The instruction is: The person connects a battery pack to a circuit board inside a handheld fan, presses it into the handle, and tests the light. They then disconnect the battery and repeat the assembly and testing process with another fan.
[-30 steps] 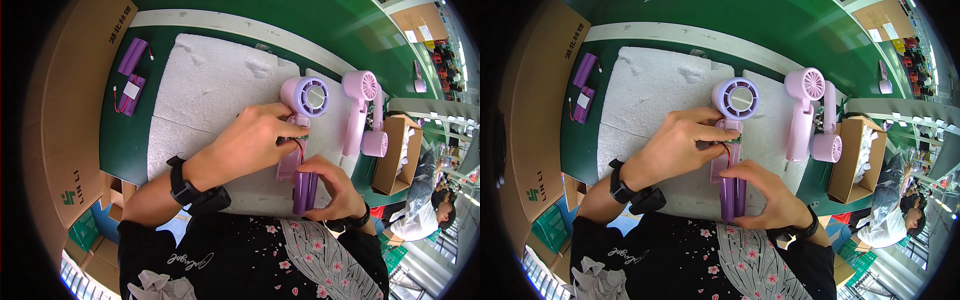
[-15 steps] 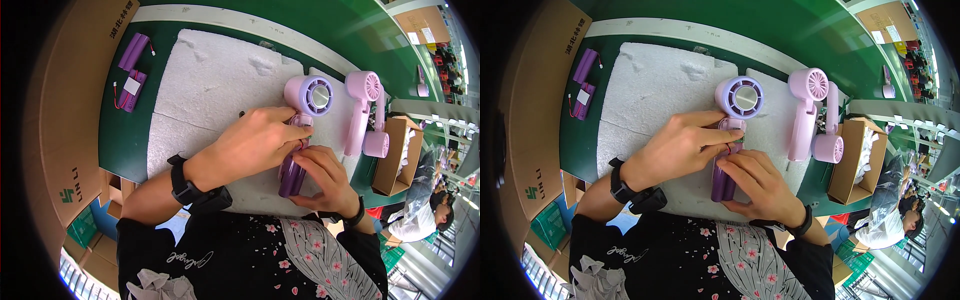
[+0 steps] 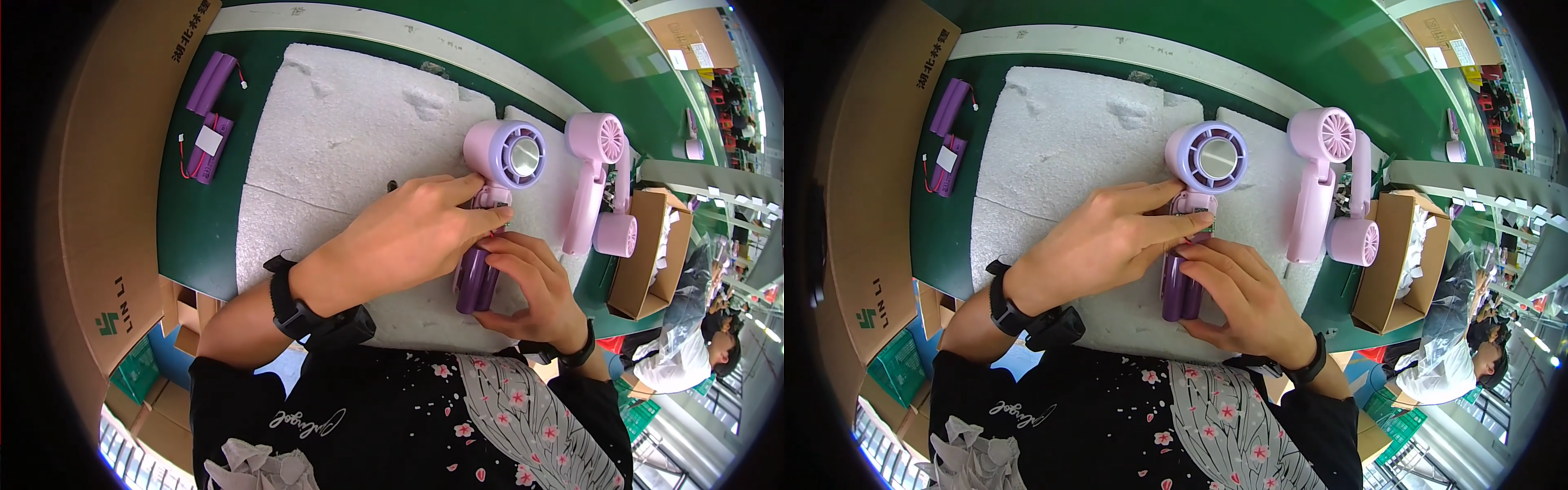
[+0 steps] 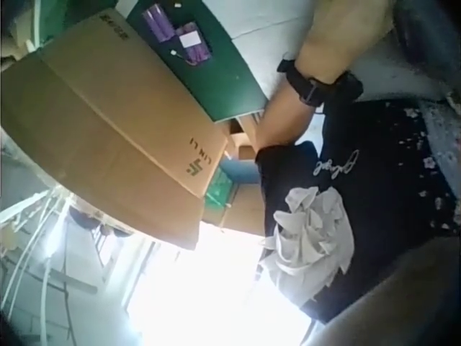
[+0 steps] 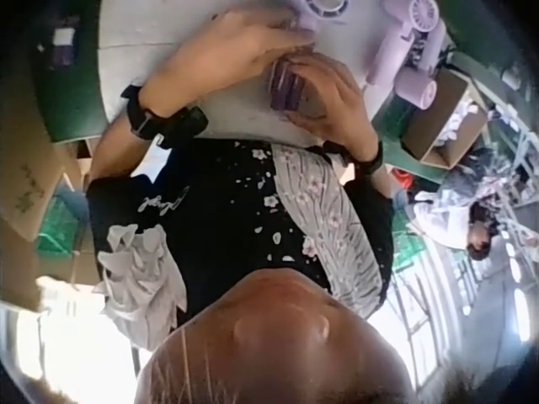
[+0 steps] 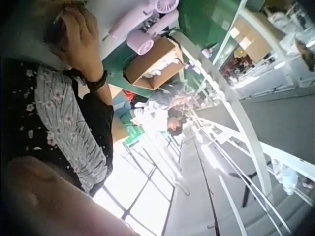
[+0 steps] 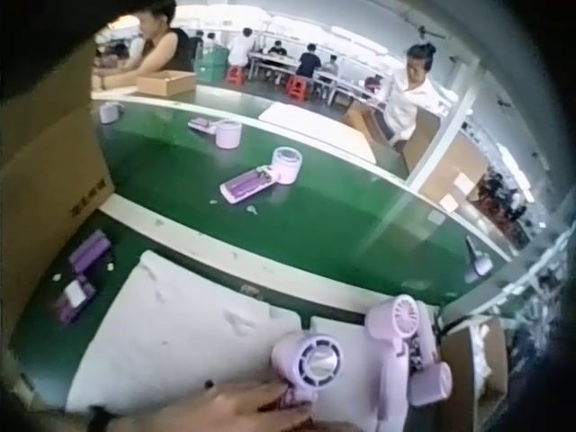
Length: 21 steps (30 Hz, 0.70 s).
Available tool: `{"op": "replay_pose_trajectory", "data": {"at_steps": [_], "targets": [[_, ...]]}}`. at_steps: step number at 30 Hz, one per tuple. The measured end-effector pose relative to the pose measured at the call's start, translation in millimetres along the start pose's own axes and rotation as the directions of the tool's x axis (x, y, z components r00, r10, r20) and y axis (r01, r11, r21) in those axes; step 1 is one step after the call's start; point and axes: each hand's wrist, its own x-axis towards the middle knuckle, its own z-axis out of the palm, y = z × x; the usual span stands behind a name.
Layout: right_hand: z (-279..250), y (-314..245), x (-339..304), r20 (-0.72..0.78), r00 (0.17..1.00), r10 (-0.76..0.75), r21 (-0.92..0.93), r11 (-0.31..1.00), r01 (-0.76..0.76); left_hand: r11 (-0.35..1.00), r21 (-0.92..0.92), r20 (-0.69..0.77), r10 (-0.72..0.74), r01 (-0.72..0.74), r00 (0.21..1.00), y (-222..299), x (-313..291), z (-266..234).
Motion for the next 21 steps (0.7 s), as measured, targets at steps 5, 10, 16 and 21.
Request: {"op": "replay_pose_trajectory", "data": {"at_steps": [5, 10, 16, 21], "targets": [[-1, -2, -2, 0.016, 0.999, 0.036, -0.020, 0.999, -0.035, 1.000, 0.008, 0.023, -0.007, 0.007, 1.000, 1, 0, -1], [4, -8, -9, -0.021, 0.993, 0.113, 0.008, 0.994, -0.113, 1.000, 0.022, 0.030, 0.006, -0.007, 1.000, -1, -1, -1], [1, -8, -8, -0.023, 0.998, 0.062, -0.057, 0.996, -0.063, 1.000, 0.008, 0.031, 0.010, -0.010, 0.999, -1, 0, -2], [-4, -12, -2, -0.009, 0.997, 0.072, -0.103, 0.992, -0.073, 1.000, 0.006, 0.027, 0.008, -0.008, 1.000, 0, 0, -4]]}}
